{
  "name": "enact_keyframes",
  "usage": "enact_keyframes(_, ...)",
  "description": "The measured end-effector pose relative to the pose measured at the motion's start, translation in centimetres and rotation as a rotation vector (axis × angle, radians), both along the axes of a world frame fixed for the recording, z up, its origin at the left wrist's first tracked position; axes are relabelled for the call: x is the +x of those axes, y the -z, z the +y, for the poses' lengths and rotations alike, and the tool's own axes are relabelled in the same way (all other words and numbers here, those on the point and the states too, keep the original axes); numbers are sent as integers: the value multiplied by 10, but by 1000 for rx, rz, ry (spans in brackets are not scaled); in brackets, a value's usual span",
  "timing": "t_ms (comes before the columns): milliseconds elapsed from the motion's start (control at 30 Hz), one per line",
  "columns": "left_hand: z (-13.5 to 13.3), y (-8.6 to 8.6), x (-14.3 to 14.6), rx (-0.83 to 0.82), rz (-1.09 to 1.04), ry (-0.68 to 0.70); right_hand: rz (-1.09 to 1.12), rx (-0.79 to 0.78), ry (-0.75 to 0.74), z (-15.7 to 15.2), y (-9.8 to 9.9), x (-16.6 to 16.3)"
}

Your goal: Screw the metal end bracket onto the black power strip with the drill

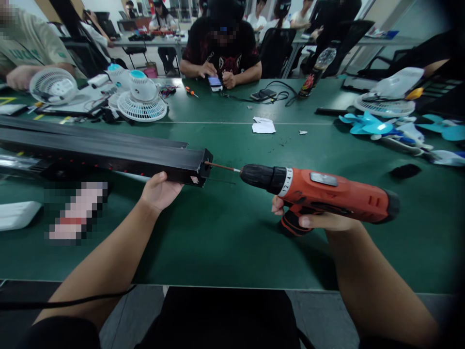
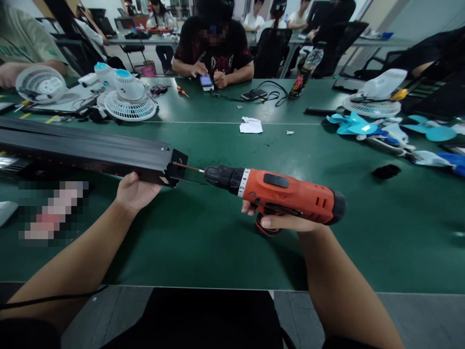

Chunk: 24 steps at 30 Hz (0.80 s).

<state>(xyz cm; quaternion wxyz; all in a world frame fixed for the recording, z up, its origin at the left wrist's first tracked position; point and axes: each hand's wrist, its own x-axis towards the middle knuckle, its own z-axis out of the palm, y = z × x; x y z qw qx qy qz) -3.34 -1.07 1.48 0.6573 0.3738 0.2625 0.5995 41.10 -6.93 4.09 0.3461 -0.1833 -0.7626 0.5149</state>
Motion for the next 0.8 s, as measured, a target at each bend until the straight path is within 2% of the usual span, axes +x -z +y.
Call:
enact_keyframes(233, -1, 1, 0, -31, 1, -14, -3, -45, 42, -3, 1, 0)
enact_keyframes(800, -1, 1, 0, -13, 16, -20, -36, 34, 23, 0, 0, 2)
